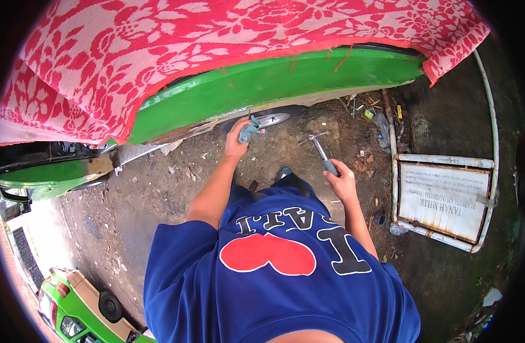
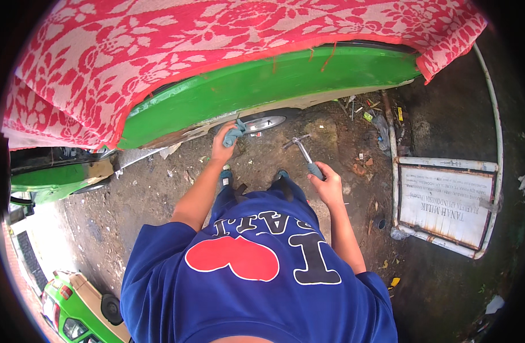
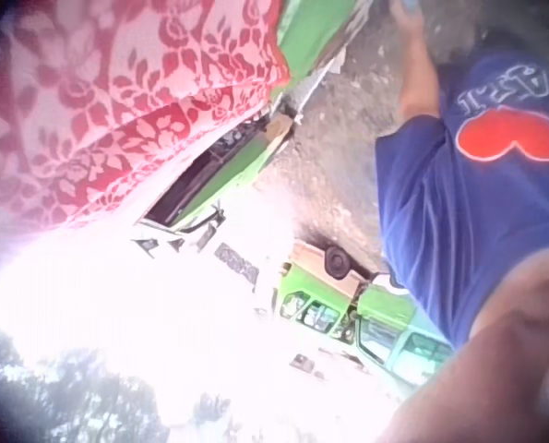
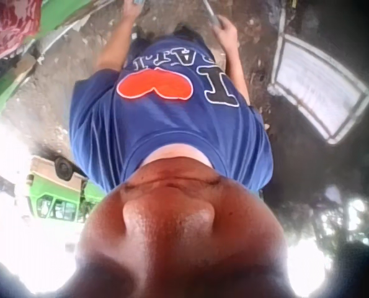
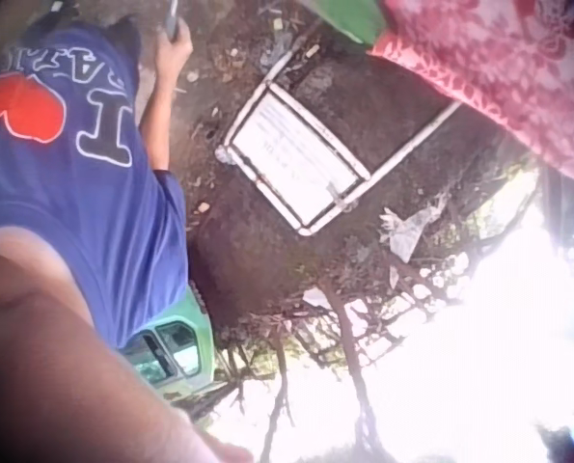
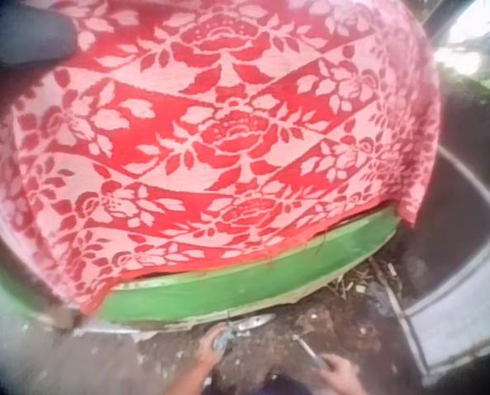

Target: The person uses a hammer and a small tool to tap and adjust a green vehicle panel under a red patterned cloth. The person repeatedly strikes the tool against the panel edge while holding it in place, working along the lower edge of the panel.

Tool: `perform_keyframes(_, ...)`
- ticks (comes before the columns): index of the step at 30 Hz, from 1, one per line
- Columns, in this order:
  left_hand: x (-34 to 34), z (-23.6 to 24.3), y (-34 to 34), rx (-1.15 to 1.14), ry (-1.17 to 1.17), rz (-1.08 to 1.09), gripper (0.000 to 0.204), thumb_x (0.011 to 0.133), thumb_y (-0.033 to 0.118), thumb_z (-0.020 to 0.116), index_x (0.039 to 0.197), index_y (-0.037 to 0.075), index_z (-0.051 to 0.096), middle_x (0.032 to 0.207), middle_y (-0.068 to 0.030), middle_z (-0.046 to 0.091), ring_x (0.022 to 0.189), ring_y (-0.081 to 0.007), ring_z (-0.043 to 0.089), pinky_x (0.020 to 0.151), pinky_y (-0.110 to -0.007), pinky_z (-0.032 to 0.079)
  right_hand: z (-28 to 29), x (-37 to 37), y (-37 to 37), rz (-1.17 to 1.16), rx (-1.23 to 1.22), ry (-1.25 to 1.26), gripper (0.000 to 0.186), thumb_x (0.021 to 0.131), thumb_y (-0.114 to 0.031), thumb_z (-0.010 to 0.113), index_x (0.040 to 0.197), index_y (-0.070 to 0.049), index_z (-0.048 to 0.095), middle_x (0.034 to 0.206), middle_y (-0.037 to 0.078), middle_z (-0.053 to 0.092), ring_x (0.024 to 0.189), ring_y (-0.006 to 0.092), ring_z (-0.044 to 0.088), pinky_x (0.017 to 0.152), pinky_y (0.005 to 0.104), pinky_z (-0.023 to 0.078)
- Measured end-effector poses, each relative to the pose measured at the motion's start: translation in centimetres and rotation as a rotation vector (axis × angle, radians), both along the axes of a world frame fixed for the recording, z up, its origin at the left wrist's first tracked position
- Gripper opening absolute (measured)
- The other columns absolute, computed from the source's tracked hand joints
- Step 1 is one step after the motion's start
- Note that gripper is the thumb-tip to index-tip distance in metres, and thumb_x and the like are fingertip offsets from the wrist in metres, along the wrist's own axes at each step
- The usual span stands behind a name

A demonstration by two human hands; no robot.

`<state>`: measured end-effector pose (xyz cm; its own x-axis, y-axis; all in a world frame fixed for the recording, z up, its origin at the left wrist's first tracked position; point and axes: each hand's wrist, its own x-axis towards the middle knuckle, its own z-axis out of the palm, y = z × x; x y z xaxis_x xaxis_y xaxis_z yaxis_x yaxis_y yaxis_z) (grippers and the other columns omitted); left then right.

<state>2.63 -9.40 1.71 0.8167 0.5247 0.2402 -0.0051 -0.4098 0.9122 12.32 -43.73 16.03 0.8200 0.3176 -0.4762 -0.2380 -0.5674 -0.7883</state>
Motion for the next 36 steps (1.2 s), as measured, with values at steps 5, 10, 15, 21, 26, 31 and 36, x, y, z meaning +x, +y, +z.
perform_keyframes(5, 1.7, 0.3, -1.6, 0.027, 0.02, 0.088, 0.045, 0.073, -0.014, 0.06, 0.113, 0.005, 0.062, 0.128, -0.0192, 0.064, 0.118, -0.0367, 0.063, 0.099, -0.038, 0.049, 0.4, 3.0, -3.9, 0.044, -0.039, 0.076, 0.046, 0.081, -0.012, 0.077, 0.125, -0.001, 0.065, 0.088, 0.004, 0.068, 0.061, 0.0082, 0.056, 0.052, 0.0269, 0.046)
perform_keyframes(10, 2.2, 0.6, -1.3, 0.043, 0.052, 0.125, 0.044, 0.072, -0.013, 0.06, 0.113, 0.005, 0.062, 0.127, -0.0181, 0.064, 0.118, -0.0369, 0.062, 0.099, -0.037, 0.049, -0.1, 4.9, -4.7, 0.07, -0.037, 0.079, 0.047, 0.082, -0.012, 0.076, 0.125, 0.0, 0.064, 0.088, 0.005, 0.068, 0.062, 0.0084, 0.056, 0.051, 0.0271, 0.046)
perform_keyframes(15, 2.7, -0.1, 0.0, 0.033, 0.042, 0.085, 0.047, 0.071, -0.014, 0.059, 0.114, 0.004, 0.062, 0.127, -0.0178, 0.063, 0.12, -0.0366, 0.061, 0.1, -0.037, 0.048, 0.8, 5.3, -2.3, 0.056, -0.011, 0.087, 0.047, 0.082, -0.012, 0.076, 0.126, 0.0, 0.063, 0.086, 0.004, 0.066, 0.061, 0.0083, 0.056, 0.051, 0.0273, 0.046)
perform_keyframes(21, 2.1, -0.8, 1.3, 0.015, 0.032, 0.012, 0.046, 0.071, -0.012, 0.061, 0.115, 0.005, 0.062, 0.126, -0.0172, 0.063, 0.118, -0.0373, 0.062, 0.098, -0.038, 0.05, 1.1, 3.9, 1.0, 0.053, -0.034, 0.117, 0.044, 0.083, -0.009, 0.075, 0.125, -0.001, 0.064, 0.083, 0.003, 0.065, 0.059, 0.0076, 0.055, 0.05, 0.0261, 0.045)
perform_keyframes(26, 1.6, -0.7, 2.2, -0.001, 0.028, -0.018, 0.044, 0.073, -0.01, 0.062, 0.114, 0.005, 0.063, 0.126, -0.0166, 0.064, 0.117, -0.0373, 0.062, 0.095, -0.039, 0.051, 2.0, 1.5, 3.4, 0.019, -0.042, 0.076, 0.044, 0.082, -0.007, 0.075, 0.124, 0.001, 0.064, 0.082, 0.003, 0.065, 0.056, 0.0075, 0.054, 0.049, 0.0255, 0.044)
perform_keyframes(31, 1.2, -0.8, 3.5, 0.009, 0.024, -0.035, 0.042, 0.073, -0.008, 0.064, 0.113, 0.005, 0.063, 0.126, -0.016, 0.064, 0.117, -0.0373, 0.062, 0.095, -0.039, 0.051, 2.3, -0.5, 4.8, -0.016, -0.033, 0.05, 0.044, 0.082, -0.006, 0.075, 0.124, 0.003, 0.063, 0.081, 0.004, 0.065, 0.056, 0.0071, 0.054, 0.049, 0.0249, 0.044)
perform_keyframes(36, 1.2, -1.3, 4.5, -0.024, -0.008, -0.083, 0.041, 0.074, -0.007, 0.064, 0.113, 0.005, 0.063, 0.124, -0.0162, 0.065, 0.117, -0.0373, 0.062, 0.096, -0.038, 0.051, 2.3, -2.0, 5.4, -0.041, -0.025, 0.051, 0.046, 0.082, -0.006, 0.075, 0.125, 0.003, 0.063, 0.08, 0.004, 0.065, 0.056, 0.007, 0.055, 0.049, 0.025, 0.045)
